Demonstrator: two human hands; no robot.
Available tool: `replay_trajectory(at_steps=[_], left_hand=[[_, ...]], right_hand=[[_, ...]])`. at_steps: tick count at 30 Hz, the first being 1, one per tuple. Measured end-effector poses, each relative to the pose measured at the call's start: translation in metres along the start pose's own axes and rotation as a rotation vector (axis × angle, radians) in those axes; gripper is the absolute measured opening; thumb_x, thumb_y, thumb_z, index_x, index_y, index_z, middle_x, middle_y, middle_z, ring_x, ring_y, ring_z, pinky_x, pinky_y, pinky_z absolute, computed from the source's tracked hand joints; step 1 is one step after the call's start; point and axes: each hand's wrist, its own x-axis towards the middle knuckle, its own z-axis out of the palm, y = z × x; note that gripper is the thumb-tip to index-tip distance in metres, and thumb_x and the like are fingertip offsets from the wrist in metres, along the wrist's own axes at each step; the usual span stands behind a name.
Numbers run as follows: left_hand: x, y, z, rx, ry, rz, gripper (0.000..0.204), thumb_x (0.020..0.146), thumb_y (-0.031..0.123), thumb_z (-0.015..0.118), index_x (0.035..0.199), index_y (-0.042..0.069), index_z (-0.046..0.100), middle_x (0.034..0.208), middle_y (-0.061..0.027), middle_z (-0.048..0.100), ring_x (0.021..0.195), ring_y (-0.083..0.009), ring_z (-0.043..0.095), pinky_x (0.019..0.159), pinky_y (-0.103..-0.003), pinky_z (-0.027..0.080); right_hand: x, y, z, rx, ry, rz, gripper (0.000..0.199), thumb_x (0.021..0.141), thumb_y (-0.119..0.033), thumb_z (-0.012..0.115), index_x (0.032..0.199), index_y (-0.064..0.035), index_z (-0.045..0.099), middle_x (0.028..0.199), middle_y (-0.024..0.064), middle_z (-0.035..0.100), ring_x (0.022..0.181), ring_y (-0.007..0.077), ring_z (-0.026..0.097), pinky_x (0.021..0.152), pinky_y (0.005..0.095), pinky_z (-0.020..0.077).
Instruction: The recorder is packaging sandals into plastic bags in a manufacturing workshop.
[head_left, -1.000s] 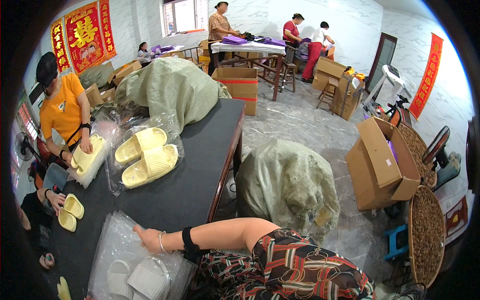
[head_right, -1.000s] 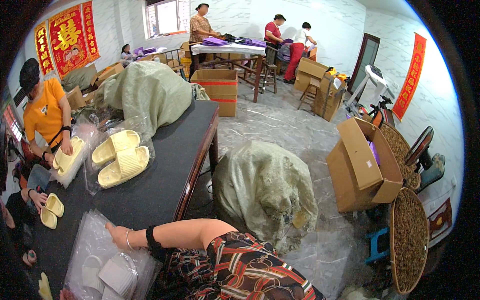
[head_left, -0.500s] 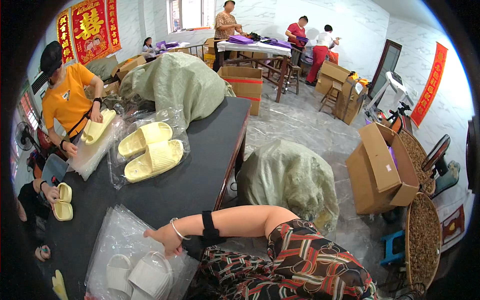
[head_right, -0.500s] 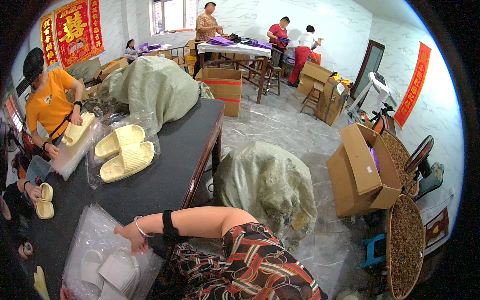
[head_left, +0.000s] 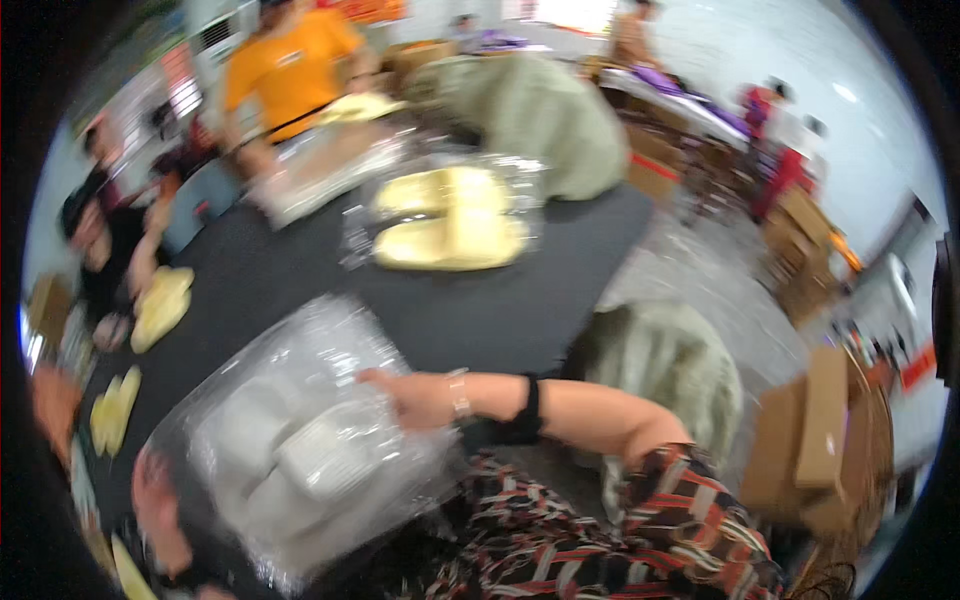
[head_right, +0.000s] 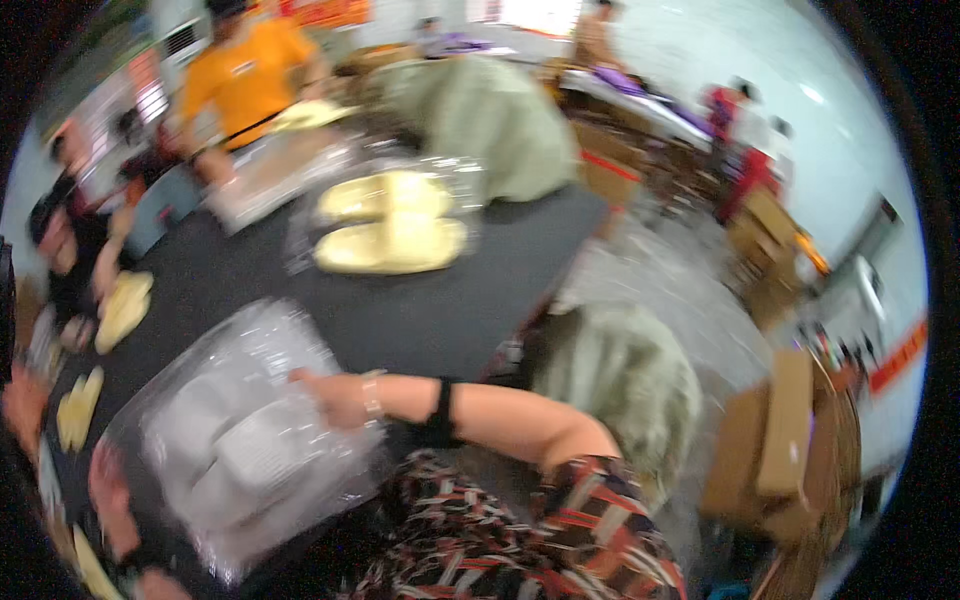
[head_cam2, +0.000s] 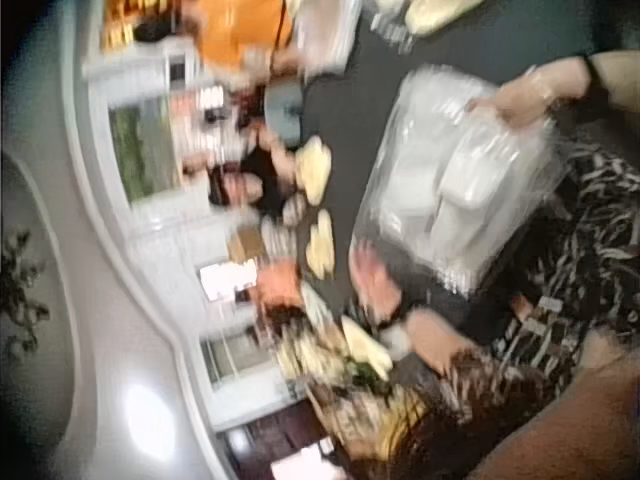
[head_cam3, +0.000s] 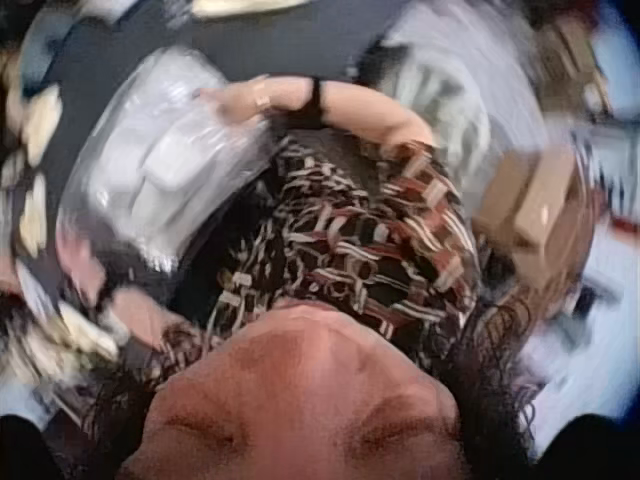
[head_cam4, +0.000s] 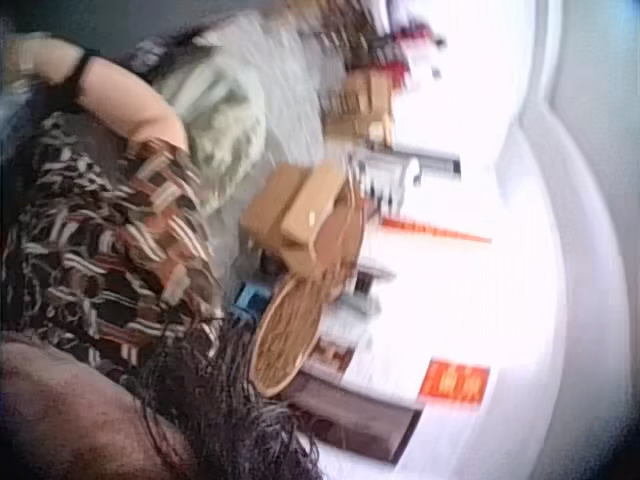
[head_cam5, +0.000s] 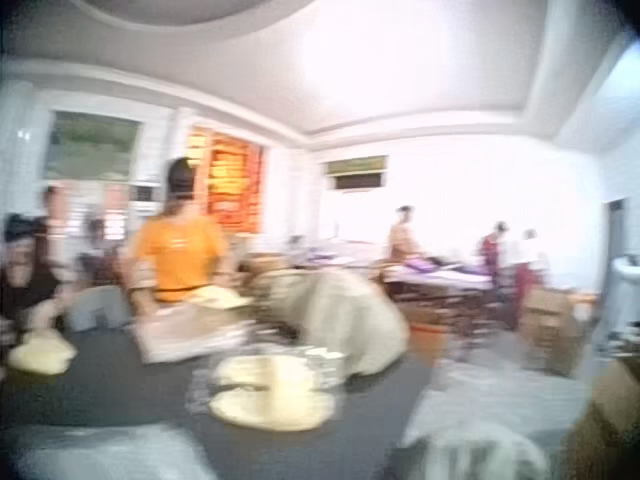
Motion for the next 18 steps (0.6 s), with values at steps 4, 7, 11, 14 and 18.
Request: replay_trajectory(at_steps=[4,7,11,14,18], left_hand=[[-0.028,-0.008,0.028,-0.355,0.35,-0.35,0.047,0.104,0.041,0.04,0.126,0.002,0.057,0.109,-0.017,0.065,0.087,-0.0288,0.065,0.07,-0.035,0.055],[-0.033,0.004,0.085,-0.361,0.296,-0.441,0.069,0.098,0.064,0.039,0.12,0.001,0.055,0.096,-0.0203,0.067,0.076,-0.0374,0.068,0.063,-0.037,0.057],[-0.035,0.031,0.098,-0.293,0.353,-0.414,0.073,0.093,0.07,0.043,0.114,0.002,0.057,0.085,-0.0168,0.067,0.07,-0.0377,0.07,0.054,-0.034,0.058],[-0.021,0.025,0.095,-0.244,0.371,-0.449,0.071,0.092,0.069,0.047,0.112,0.002,0.058,0.086,-0.0171,0.067,0.07,-0.036,0.07,0.052,-0.033,0.058],[-0.011,0.008,0.092,-0.167,0.407,-0.379,0.044,0.097,0.043,0.06,0.106,0.001,0.063,0.08,-0.015,0.067,0.069,-0.0357,0.068,0.054,-0.031,0.057]], right_hand=[[0.023,-0.005,-0.009,0.108,-0.198,0.119,0.087,0.087,-0.006,0.064,0.153,-0.0072,0.006,0.069,0.0061,0.065,0.06,0.0185,0.065,0.057,0.032,0.0531],[0.037,-0.003,-0.043,0.114,-0.007,0.154,0.079,0.094,-0.022,0.066,0.149,-0.0012,0.013,0.094,0.0182,0.069,0.071,0.0206,0.069,0.063,0.0333,0.0585],[0.093,-0.006,-0.068,0.248,0.208,0.203,0.062,0.097,-0.025,0.062,0.142,-0.0019,0.027,0.093,0.0149,0.07,0.073,0.0196,0.07,0.059,0.0311,0.0574],[0.128,0.007,-0.075,0.241,0.335,0.268,0.056,0.097,-0.026,0.062,0.139,-0.0008,0.034,0.095,0.0148,0.069,0.072,0.0188,0.07,0.057,0.0304,0.0569],[0.15,0.018,-0.071,0.318,0.414,0.162,0.041,0.091,-0.015,0.067,0.125,0.0033,0.051,0.087,0.0131,0.07,0.067,0.0173,0.069,0.057,0.0299,0.056]])
